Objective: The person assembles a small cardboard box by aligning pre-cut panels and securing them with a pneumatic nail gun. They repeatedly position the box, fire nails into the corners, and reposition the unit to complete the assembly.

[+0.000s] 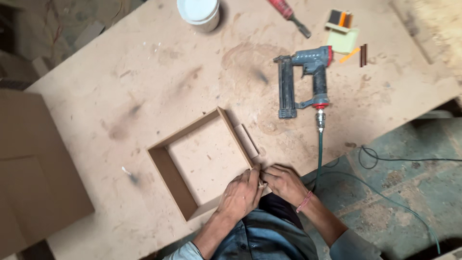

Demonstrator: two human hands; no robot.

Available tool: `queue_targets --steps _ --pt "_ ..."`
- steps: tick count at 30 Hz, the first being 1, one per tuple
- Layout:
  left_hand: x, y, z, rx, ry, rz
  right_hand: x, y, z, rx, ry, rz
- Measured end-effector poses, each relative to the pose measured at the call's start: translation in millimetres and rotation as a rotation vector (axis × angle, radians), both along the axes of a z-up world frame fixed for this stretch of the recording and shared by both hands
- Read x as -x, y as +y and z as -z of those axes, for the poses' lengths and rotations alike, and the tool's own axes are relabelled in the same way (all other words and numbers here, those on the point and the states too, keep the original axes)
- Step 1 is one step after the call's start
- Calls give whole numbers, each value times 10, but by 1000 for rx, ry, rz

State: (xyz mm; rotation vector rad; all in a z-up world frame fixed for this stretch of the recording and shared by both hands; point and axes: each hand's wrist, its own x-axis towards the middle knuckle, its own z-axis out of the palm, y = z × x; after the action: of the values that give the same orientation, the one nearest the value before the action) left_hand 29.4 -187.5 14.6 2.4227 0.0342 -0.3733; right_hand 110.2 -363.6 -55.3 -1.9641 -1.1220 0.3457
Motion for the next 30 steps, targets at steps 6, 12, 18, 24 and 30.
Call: queue_targets --steps 6,12,18,24,30 --pt "24 -107 63 -110 -62 -27 -213 -28 182 -30 17 -136" --pt "1 -127 24 -199 -48 -4 -334 20 298 -60 59 -219" --pt "15 -178 -9 -357 84 -37 -370 -15 232 -85 23 -241" --pt "50 -182 136 -411 -99 -28 -409 -3 253 5 -139 -299" --pt "108 -175 179 -439 -106 -4 -500 -8 109 43 -184 -366"
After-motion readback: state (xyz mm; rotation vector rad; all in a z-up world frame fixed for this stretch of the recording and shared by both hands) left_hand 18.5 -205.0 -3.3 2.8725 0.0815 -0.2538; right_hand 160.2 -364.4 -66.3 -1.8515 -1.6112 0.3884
